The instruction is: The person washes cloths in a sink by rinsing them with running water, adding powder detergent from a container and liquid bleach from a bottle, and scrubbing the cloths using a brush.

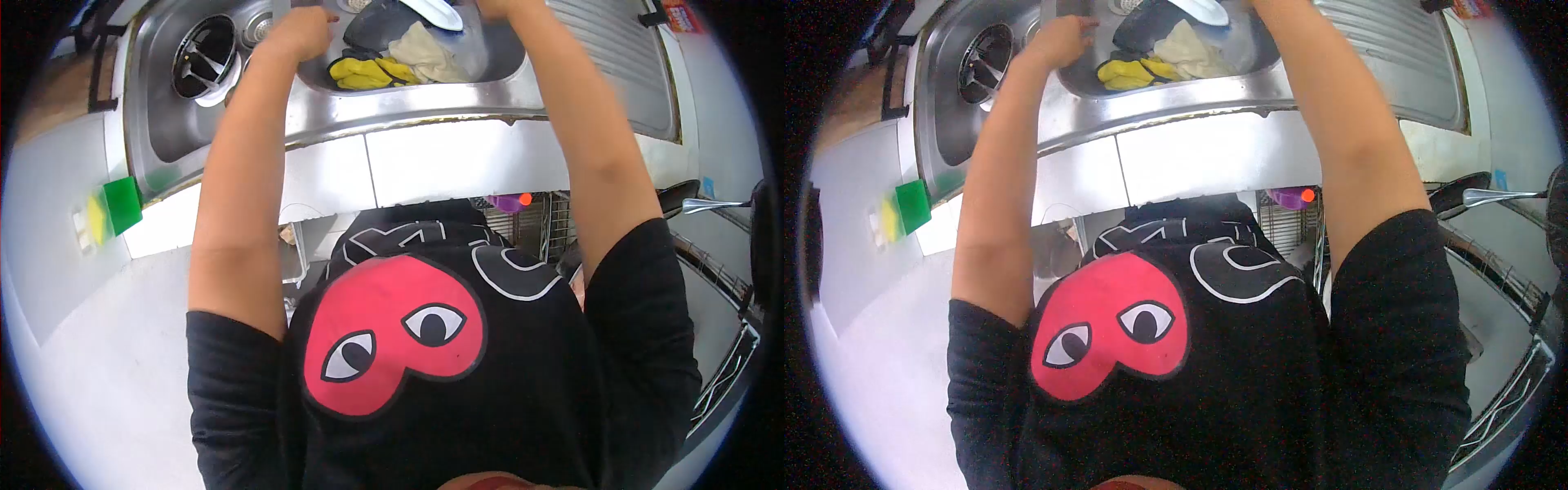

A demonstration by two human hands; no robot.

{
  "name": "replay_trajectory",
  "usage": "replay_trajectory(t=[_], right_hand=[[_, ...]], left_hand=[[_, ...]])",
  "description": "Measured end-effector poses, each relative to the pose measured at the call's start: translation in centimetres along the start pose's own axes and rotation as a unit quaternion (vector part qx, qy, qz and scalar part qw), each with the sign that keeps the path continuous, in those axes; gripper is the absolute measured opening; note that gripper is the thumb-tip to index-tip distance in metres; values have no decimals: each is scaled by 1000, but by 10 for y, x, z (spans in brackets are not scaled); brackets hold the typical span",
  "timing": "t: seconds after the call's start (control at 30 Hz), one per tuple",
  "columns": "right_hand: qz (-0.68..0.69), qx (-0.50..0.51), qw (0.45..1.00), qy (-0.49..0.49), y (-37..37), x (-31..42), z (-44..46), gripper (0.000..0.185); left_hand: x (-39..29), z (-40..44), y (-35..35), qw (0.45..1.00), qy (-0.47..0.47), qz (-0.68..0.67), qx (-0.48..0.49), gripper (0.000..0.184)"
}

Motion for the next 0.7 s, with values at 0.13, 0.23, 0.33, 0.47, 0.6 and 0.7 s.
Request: replay_trajectory(t=[0.13, 0.23, 0.33, 0.47, 0.6, 0.7], right_hand=[[253, -111, 961, 8, 3, -5, -27, 31], [212, -98, 972, 39, 2, 0, -29, 29], [187, -109, 976, 37, -14, -3, -8, 35], [252, -87, 964, -12, -30, -5, 10, 32], [231, -75, 970, 7, -40, 18, 23, 40], [260, -17, 962, -81, -76, 26, 34, 63]], left_hand=[[-1, -21, -20, 997, 44, 56, 29, 37], [-8, -22, -36, 991, 6, 127, 36, 37], [-27, -21, -47, 982, -21, 173, 79, 37], [-47, -18, -61, 963, -9, 136, 232, 44], [-45, -1, -94, 975, -11, 84, 207, 45], [-38, 9, -104, 972, 24, 50, 230, 44]])
Point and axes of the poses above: each hand's wrist, its own z-axis towards the middle knuckle, its own y-axis out of the back of the hand, x = y × z, the point moved 6 cm from there along z, towards the middle knuckle, and after that the axes turned 4 degrees about z, right-handed, at the moved point
